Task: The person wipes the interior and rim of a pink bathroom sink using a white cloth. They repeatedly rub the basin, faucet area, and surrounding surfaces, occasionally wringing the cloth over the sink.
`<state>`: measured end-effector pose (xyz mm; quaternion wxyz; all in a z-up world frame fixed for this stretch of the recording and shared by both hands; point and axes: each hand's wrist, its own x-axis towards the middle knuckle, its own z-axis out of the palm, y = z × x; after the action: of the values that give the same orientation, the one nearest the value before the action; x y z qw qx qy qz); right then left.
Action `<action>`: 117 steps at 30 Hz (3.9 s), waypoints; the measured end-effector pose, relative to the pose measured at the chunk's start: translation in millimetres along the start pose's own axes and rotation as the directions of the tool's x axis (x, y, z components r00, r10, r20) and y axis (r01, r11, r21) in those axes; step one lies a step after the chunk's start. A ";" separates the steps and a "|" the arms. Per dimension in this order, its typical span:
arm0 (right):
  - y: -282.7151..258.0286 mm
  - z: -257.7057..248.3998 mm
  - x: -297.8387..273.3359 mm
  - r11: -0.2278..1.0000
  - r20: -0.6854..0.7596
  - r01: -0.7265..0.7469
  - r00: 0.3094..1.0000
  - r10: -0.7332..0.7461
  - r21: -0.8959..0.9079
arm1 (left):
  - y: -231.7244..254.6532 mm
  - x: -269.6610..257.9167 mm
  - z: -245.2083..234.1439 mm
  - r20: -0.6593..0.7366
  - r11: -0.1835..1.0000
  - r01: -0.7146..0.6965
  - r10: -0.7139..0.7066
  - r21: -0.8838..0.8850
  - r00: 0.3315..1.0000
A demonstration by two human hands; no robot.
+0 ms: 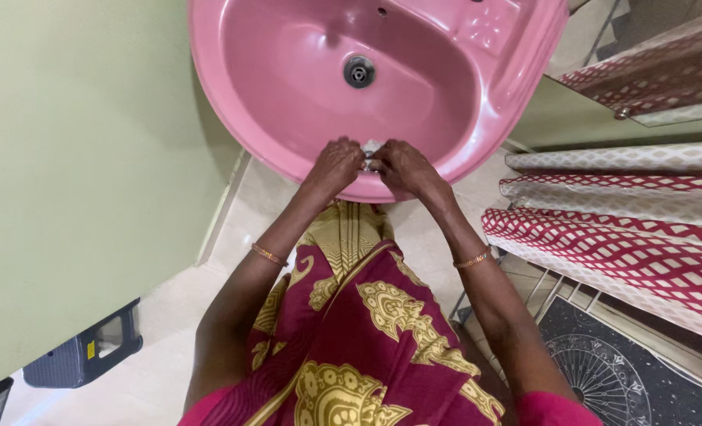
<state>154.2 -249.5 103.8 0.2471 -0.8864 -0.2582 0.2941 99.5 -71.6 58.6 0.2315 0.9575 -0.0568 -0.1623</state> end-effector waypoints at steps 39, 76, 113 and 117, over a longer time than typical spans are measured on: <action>36.5 3.2 53.1 0.937 0.238 -0.044 0.970 -0.043 0.347 | -46.0 44.6 3.4 0.313 0.744 0.272 -0.089 -0.611 0.946; 7.2 128.5 167.1 0.937 -0.026 0.281 0.956 -0.293 -0.206 | -142.2 69.9 29.7 0.054 0.810 -0.015 -0.021 0.586 0.998; -22.7 100.8 238.6 0.977 -0.239 0.206 0.947 -0.214 -0.061 | -182.5 136.3 -8.2 -0.119 0.661 0.130 -0.062 0.739 0.991; -30.7 100.1 257.2 0.884 -0.311 0.211 0.881 -0.357 -0.418 | -194.9 158.6 -14.2 -0.047 0.627 0.063 -0.042 0.776 0.998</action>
<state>258.1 -42.9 -49.9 0.1608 -0.9082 -0.3858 0.0226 260.1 78.0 -64.6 -0.2077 0.9669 -0.0904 -0.1173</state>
